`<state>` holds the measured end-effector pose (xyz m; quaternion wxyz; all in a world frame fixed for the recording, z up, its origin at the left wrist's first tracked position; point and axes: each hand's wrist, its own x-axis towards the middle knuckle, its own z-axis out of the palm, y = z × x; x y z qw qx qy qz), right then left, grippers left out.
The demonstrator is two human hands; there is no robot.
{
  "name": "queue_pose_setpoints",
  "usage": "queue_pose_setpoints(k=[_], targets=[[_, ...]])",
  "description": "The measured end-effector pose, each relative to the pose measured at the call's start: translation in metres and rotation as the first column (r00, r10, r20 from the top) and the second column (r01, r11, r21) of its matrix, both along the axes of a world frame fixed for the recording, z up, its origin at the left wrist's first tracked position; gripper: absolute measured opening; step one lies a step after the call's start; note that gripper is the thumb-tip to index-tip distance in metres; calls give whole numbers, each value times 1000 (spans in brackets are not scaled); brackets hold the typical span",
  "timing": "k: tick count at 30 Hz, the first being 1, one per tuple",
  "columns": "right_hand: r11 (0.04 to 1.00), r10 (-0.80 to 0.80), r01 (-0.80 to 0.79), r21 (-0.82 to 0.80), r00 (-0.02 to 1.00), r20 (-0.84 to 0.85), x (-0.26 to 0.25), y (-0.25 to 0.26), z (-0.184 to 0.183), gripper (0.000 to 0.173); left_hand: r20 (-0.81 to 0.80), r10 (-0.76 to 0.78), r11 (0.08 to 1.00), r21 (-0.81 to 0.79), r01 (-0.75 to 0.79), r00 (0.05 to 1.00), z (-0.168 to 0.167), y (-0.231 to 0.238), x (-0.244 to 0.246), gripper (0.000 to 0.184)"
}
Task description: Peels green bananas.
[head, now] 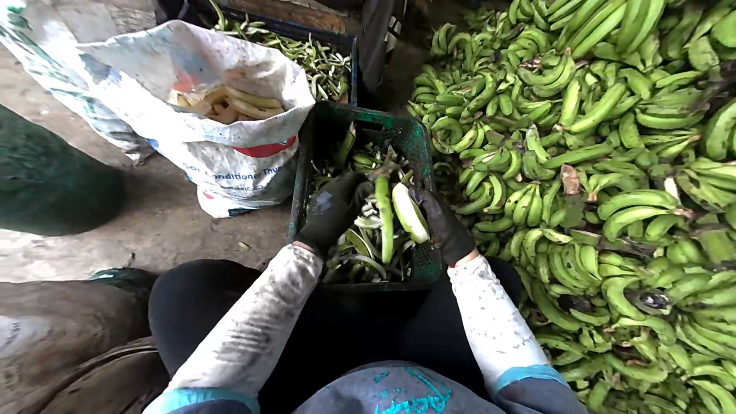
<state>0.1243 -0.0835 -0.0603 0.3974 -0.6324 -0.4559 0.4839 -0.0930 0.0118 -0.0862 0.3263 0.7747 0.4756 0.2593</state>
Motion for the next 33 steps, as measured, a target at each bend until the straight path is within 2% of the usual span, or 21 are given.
queue_pose_setpoints(k=[2, 3, 6, 8, 10, 11, 12, 14, 15, 17, 18, 20, 21, 23, 25, 27, 29, 31, 33], targets=[[999, -28, 23, -28, 978, -207, 4, 1, -4, 40, -42, 71, 997, -8, -72, 997, -7, 6, -3, 45], [998, -63, 51, -43, 938, -340, 7, 4, -8, 40, -28, 64, 997, 45, -63, 998, -8, 7, -4, 47], [987, -133, 158, -24, 737, -663, 17, 15, -25, 43, 12, -60, 959, 279, 54, 998, -7, -2, 2, 45], [970, -117, 235, 65, 682, -722, 25, 22, -42, 42, -24, -154, 884, 444, 148, 988, -12, -13, 11, 46], [959, -99, 271, 84, 599, -795, 31, 21, -54, 42, -107, -218, 790, 564, 240, 970, -15, -23, 18, 51], [958, -81, 279, 72, 500, -862, 33, 23, -58, 40, -124, -232, 740, 621, 258, 965, -17, -26, 21, 50], [957, -75, 283, 62, 449, -891, 34, 23, -59, 40, -140, -240, 705, 654, 272, 960, -17, -28, 22, 48], [963, -110, 268, 33, 500, -859, 31, 19, -53, 40, -155, -234, 690, 669, 277, 960, -20, -31, 25, 44], [967, -153, 256, 2, 587, -795, 27, 17, -47, 41, -155, -227, 712, 647, 272, 961, -21, -32, 26, 43], [972, -214, 232, -46, 778, -591, 14, 14, -30, 41, -131, -205, 805, 542, 243, 970, -23, -35, 29, 45], [978, -198, 204, -51, 813, -548, 10, 14, -28, 41, -97, -195, 866, 451, 217, 976, -23, -35, 30, 44], [986, -152, 161, -33, 823, -548, 1, 13, -23, 36, 30, -156, 968, 201, 147, 987, -22, -32, 29, 41], [988, -148, 152, -36, 841, -520, -3, 9, -20, 36, 110, -127, 991, 57, 122, 986, -19, -28, 26, 39], [994, -110, 111, -23, 889, -445, -4, 0, -18, 36, 228, -45, 980, -179, 87, 973, -15, -20, 20, 42], [994, -106, 102, -34, 873, -476, 0, 2, -24, 38, 270, 12, 964, -259, 60, 963, -14, -20, 14, 46], [993, -114, 96, -63, 773, -624, 5, 9, -32, 40, 272, 44, 970, -241, 24, 961, -8, -26, 10, 49], [997, -80, 63, -52, 624, -778, 12, 17, -36, 45, 274, 17, 984, -175, 32, 962, -6, -25, 10, 49], [998, -24, 65, 11, 514, -857, 17, 25, -38, 48, 253, -114, 993, 41, 107, 961, -12, -22, 9, 43], [985, 103, 60, 163, 552, -828, 27, 22, -48, 50, 124, -282, 929, 285, 238, 951, -19, -24, 8, 45]])
